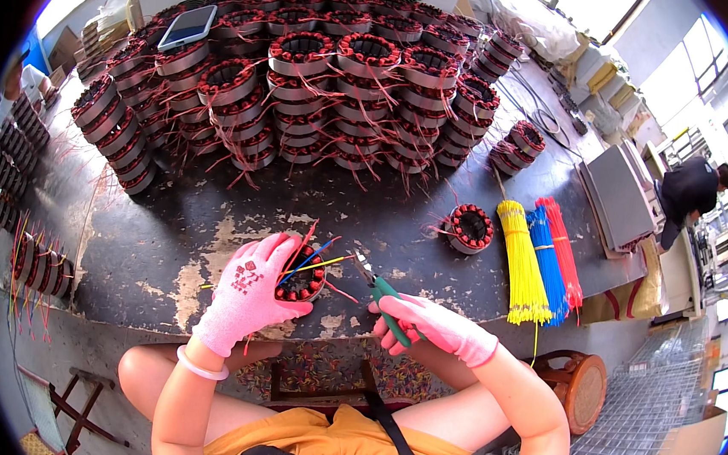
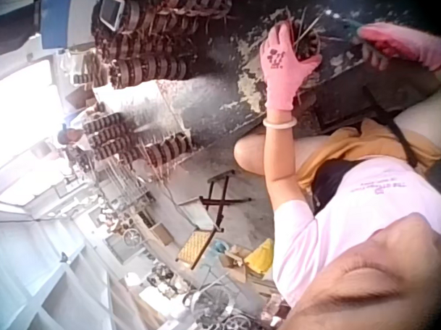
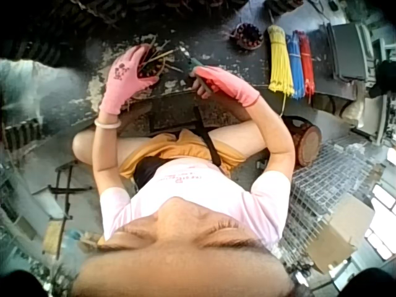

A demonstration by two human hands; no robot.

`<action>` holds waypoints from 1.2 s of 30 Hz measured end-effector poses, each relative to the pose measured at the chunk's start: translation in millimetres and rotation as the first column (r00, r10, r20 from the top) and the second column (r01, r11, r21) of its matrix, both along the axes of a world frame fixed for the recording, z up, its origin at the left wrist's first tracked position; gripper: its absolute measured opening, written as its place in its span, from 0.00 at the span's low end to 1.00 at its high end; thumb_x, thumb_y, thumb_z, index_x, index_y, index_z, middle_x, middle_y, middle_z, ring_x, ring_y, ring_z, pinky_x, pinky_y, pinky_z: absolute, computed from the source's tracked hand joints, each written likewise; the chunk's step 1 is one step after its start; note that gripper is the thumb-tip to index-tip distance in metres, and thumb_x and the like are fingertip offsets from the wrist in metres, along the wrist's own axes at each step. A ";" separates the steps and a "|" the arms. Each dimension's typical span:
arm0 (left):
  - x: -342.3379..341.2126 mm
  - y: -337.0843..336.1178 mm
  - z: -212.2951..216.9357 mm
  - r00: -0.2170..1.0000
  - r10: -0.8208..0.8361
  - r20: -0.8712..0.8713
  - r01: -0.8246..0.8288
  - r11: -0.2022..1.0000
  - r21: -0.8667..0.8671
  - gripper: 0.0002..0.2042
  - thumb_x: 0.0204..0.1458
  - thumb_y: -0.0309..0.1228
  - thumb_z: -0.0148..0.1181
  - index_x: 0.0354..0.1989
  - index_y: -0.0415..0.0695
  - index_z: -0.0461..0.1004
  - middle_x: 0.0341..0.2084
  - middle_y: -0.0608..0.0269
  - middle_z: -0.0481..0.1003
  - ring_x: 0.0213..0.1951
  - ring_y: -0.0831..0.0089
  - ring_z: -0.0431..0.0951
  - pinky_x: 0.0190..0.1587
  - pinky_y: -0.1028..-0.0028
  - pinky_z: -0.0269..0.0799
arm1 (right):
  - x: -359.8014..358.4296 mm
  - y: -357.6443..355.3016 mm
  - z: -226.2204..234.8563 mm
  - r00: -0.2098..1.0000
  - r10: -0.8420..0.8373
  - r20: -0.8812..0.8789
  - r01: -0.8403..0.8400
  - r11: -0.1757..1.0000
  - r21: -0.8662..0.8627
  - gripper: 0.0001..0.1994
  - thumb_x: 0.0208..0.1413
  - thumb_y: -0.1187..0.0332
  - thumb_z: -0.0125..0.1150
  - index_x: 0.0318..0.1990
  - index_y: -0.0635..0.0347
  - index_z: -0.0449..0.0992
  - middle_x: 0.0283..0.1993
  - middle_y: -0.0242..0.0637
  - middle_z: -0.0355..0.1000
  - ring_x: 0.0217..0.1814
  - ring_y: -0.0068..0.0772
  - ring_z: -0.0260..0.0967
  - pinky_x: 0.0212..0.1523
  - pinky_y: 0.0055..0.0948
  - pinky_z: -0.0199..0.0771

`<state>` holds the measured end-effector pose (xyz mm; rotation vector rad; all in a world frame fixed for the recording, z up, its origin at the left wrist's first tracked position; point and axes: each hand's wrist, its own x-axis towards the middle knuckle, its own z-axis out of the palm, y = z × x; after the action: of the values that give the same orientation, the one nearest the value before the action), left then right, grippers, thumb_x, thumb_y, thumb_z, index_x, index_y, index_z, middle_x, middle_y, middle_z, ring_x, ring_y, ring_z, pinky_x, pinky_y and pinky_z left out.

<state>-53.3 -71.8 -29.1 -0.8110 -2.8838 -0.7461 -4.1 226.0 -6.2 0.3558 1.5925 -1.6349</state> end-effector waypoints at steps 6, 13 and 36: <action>0.5 0.5 -0.1 1.000 0.005 0.002 -0.005 1.000 0.009 0.47 0.33 0.43 0.80 0.66 0.40 0.67 0.63 0.48 0.70 0.63 0.48 0.70 0.67 0.56 0.65 | -1.3 -3.1 0.2 0.999 0.004 -0.039 -0.003 1.000 0.025 0.27 0.69 0.47 0.56 0.59 0.64 0.72 0.39 0.33 0.75 0.35 0.22 0.75 0.36 0.24 0.78; 4.6 4.3 -0.3 0.998 0.055 -0.027 -0.055 0.998 0.007 0.47 0.32 0.45 0.81 0.64 0.40 0.67 0.58 0.50 0.72 0.58 0.48 0.73 0.62 0.55 0.68 | -5.2 -2.3 -9.4 0.998 -0.039 -0.052 0.041 0.999 0.032 0.27 0.67 0.43 0.56 0.53 0.62 0.73 0.35 0.33 0.74 0.31 0.24 0.73 0.33 0.26 0.76; 20.0 26.2 -16.7 0.883 0.446 -0.147 -0.459 0.886 -0.068 0.48 0.36 0.56 0.77 0.62 0.35 0.66 0.48 0.50 0.71 0.50 0.49 0.74 0.56 0.55 0.69 | -10.1 -18.2 -17.0 0.997 -0.056 0.049 0.064 0.983 -0.171 0.33 0.65 0.39 0.56 0.55 0.67 0.71 0.38 0.39 0.76 0.34 0.31 0.77 0.39 0.33 0.83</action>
<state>-33.3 -45.6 -45.8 -0.1540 -2.8394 -0.4767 -14.1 207.8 -23.2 0.3492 1.4072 -1.7848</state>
